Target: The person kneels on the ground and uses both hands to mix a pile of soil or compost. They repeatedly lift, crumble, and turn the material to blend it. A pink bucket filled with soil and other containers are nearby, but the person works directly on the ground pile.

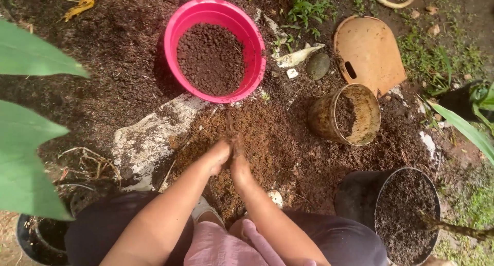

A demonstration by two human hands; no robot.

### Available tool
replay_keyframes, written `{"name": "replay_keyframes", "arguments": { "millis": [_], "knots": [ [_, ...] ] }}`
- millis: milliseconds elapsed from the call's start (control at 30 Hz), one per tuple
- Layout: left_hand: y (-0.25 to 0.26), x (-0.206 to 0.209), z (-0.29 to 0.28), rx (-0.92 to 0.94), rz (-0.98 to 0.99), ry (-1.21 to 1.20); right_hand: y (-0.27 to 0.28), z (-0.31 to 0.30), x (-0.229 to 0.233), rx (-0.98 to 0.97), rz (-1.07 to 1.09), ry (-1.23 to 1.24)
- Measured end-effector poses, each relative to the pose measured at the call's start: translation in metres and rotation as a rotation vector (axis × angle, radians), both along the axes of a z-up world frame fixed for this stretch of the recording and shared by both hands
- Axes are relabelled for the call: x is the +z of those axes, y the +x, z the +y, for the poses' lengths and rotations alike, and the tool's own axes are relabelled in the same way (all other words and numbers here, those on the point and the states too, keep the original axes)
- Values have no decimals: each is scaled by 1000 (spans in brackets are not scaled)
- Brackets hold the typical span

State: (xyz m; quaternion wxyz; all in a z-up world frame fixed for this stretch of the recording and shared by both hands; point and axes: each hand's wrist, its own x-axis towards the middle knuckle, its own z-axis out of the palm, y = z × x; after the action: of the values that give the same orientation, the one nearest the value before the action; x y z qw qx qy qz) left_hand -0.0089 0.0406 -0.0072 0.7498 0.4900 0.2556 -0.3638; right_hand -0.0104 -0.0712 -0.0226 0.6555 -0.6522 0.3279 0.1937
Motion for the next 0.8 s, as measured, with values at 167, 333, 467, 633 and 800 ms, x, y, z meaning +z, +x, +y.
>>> {"name": "replay_keyframes", "arguments": {
  "millis": [167,333,467,633,800],
  "knots": [
    [-6,-14,-7,-352,-135,182,-3,0,8,-72,73,88],
    [2,8,2,-483,-165,222,-3,-14,-5,-6,78,26],
    [13,26,10,-633,-247,465,-11,-70,-91,120,-253,-498],
    [13,-30,7,-659,-235,510,-43,-100,-137,475,142,-836],
    [15,36,9,-700,-182,517,-51,-77,-129,712,355,-800]
  ]
}}
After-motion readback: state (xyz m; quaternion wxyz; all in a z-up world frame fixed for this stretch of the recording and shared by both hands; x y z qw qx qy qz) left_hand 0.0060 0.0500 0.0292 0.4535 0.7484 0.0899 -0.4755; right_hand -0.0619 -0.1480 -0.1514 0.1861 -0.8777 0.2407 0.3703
